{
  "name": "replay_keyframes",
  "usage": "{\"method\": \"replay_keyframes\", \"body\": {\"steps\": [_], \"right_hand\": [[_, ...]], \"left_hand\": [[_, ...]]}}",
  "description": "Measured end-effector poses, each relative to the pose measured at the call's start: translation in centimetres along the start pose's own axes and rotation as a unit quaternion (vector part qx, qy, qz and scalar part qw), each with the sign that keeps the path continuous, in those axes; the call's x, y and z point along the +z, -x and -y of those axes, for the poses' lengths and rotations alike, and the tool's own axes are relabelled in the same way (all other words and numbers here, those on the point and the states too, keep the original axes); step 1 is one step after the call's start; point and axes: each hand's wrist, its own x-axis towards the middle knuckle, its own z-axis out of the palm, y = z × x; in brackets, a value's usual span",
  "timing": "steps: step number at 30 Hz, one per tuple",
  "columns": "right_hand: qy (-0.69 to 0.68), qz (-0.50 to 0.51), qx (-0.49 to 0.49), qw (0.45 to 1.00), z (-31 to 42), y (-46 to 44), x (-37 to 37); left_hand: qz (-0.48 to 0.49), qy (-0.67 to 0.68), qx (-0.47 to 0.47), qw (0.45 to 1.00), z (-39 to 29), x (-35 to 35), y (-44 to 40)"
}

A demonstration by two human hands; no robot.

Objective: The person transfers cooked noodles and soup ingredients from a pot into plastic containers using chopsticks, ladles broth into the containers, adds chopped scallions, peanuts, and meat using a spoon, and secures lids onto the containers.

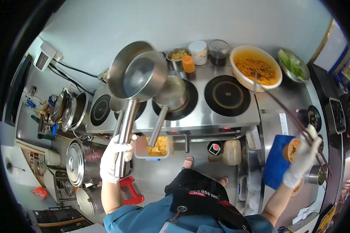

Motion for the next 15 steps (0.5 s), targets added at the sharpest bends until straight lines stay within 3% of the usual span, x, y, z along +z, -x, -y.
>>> {"method": "replay_keyframes", "body": {"steps": [1, 2, 3, 5, 6, 7, 8, 9, 11, 12, 14, 15], "right_hand": [[0.116, 0.048, -0.057, 0.990, -1.6, 0.9, 5.8], [0.109, 0.100, -0.080, 0.986, -3.3, 2.6, 11.1], [0.038, 0.156, 0.020, 0.987, -4.0, 4.6, 16.5], [0.109, 0.315, -0.106, 0.937, -9.0, 7.8, 25.1], [0.102, 0.401, -0.214, 0.885, -10.5, 8.8, 29.0], [0.208, 0.484, -0.310, 0.791, -15.8, 9.2, 31.9], [0.185, 0.518, -0.332, 0.766, -17.9, 9.9, 34.2], [0.319, 0.572, -0.367, 0.660, -21.5, 10.3, 36.2], [0.348, 0.602, -0.423, 0.581, -25.8, 10.2, 39.3], [0.357, 0.600, -0.420, 0.580, -27.8, 10.0, 40.1], [0.417, 0.625, -0.446, 0.486, -30.3, 9.9, 41.6], [0.413, 0.629, -0.448, 0.482, -30.9, 9.6, 42.0]], "left_hand": [[-0.017, 0.008, 0.013, 1.000, 0.1, -1.8, -1.2], [-0.021, 0.013, 0.014, 1.000, -0.3, -4.7, -1.3], [-0.054, 0.031, 0.020, 0.998, -0.2, -7.7, -1.4], [-0.096, 0.055, 0.022, 0.994, -0.1, -12.8, -1.8], [-0.127, 0.066, 0.019, 0.990, -0.2, -14.9, -2.1], [-0.157, 0.079, 0.019, 0.984, -0.2, -16.8, -2.6], [-0.166, 0.097, 0.020, 0.981, 0.2, -18.8, -3.4], [-0.170, 0.099, 0.018, 0.980, 0.4, -21.1, -3.5], [-0.200, 0.117, 0.014, 0.973, 1.1, -25.8, -4.8], [-0.187, 0.113, -0.004, 0.976, 1.8, -28.9, -5.4], [-0.206, 0.134, -0.016, 0.969, 2.5, -32.2, -6.2], [-0.216, 0.153, -0.017, 0.964, 3.4, -33.6, -6.5]]}}
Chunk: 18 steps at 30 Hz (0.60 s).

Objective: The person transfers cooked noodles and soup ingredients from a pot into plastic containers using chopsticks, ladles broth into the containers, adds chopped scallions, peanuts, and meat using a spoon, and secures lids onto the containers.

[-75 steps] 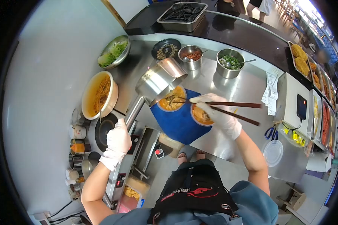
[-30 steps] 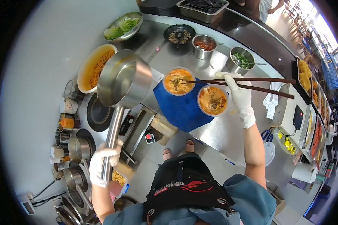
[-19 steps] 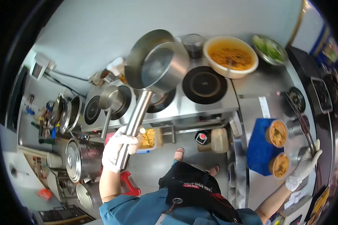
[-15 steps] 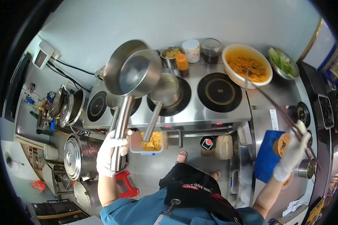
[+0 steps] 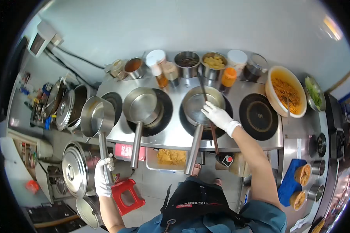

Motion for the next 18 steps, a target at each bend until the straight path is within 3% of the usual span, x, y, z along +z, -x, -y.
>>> {"method": "replay_keyframes", "body": {"steps": [4, 8, 9, 12, 14, 16, 18], "right_hand": [[0.000, 0.058, 0.002, 0.998, 0.0, -1.7, -0.9], [-0.070, -0.001, 0.039, 0.997, 0.3, -2.1, -3.4], [-0.024, -0.029, 0.055, 0.998, 0.5, -2.3, -4.4], [0.018, -0.037, 0.106, 0.993, 1.7, -3.6, -7.9], [0.035, -0.082, 0.064, 0.994, 4.3, -6.9, -10.7], [-0.126, -0.137, 0.040, 0.982, 10.1, -12.1, -14.5], [-0.259, -0.187, -0.008, 0.948, 16.4, -18.8, -16.4]], "left_hand": [[-0.012, 0.009, -0.003, 1.000, 0.5, -2.7, -1.7], [0.000, 0.076, -0.021, 0.997, 1.9, -5.5, -3.0], [0.034, 0.089, -0.025, 0.995, 2.0, -5.7, -3.2], [0.001, 0.060, -0.014, 0.998, 0.8, -4.3, -2.4], [0.035, 0.046, 0.002, 0.998, 1.3, -6.6, -5.2], [-0.025, 0.019, -0.067, 0.997, -0.7, -5.4, -6.1], [0.007, -0.014, -0.075, 0.997, -1.2, -6.7, -8.4]]}}
